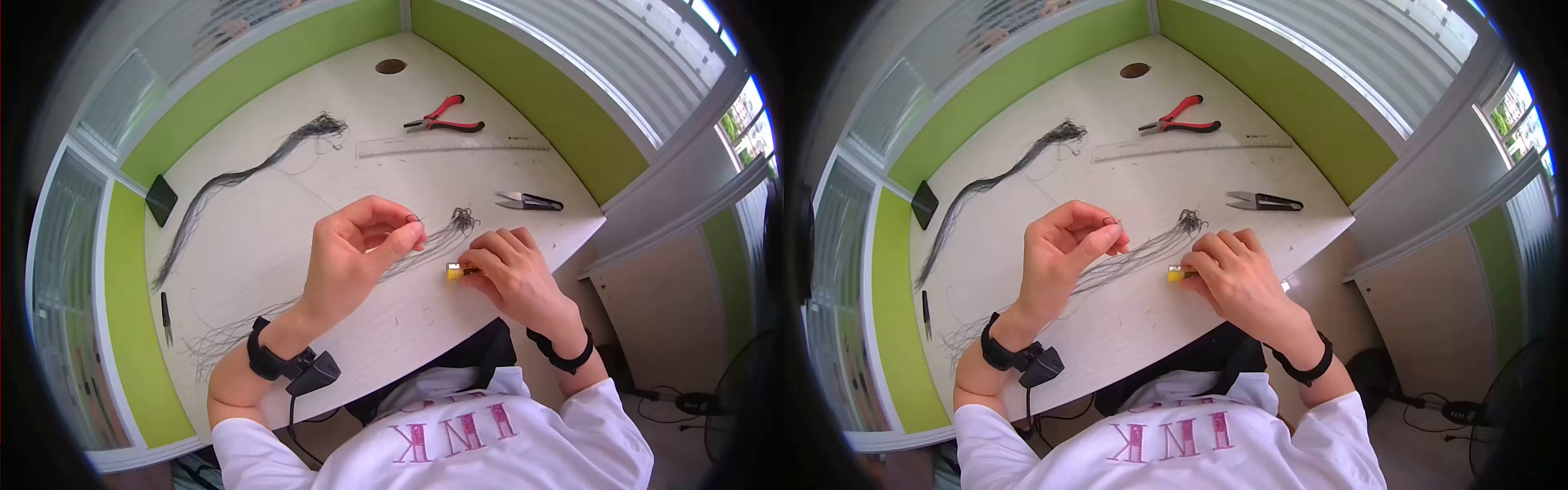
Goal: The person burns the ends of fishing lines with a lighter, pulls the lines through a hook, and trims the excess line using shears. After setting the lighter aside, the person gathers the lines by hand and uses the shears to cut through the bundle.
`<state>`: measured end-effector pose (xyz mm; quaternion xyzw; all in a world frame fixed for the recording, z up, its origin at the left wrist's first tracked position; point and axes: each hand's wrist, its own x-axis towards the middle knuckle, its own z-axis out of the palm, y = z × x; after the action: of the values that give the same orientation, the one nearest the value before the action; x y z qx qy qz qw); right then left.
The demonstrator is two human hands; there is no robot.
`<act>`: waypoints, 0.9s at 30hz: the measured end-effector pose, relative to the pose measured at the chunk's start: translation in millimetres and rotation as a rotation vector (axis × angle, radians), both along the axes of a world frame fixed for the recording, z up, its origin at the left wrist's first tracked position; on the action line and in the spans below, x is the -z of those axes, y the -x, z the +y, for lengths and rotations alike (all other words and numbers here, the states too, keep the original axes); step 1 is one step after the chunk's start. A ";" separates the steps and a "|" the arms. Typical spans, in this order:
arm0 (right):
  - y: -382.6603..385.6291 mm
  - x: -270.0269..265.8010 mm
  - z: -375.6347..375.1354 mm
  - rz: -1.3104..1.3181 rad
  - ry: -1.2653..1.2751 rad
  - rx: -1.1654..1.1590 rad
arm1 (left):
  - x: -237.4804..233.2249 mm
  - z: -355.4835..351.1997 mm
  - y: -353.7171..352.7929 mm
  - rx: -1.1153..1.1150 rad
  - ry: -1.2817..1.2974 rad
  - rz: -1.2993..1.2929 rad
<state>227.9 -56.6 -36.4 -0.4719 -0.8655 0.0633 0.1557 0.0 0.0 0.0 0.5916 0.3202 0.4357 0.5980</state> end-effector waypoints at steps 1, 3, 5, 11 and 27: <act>2.0 0.3 1.7 0.236 -0.040 -0.016 | -0.8 -0.1 -0.1 0.001 0.001 0.011; 14.3 0.0 3.2 0.498 -0.089 -0.031 | -6.3 0.9 5.0 0.004 -0.007 0.049; 24.6 -12.4 -0.9 1.382 0.381 0.089 | -7.7 1.3 4.7 0.002 0.001 0.068; 53.4 -15.3 8.6 1.543 0.597 0.130 | -14.1 -6.1 3.8 0.000 -0.010 0.077; 69.0 -6.4 13.0 1.718 0.749 0.271 | -14.8 -8.6 5.3 0.011 -0.046 0.097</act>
<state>159.0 -43.6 -30.1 -0.3797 -0.3158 0.6442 0.5840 -5.3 -8.6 14.8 0.6274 0.3355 0.4106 0.5703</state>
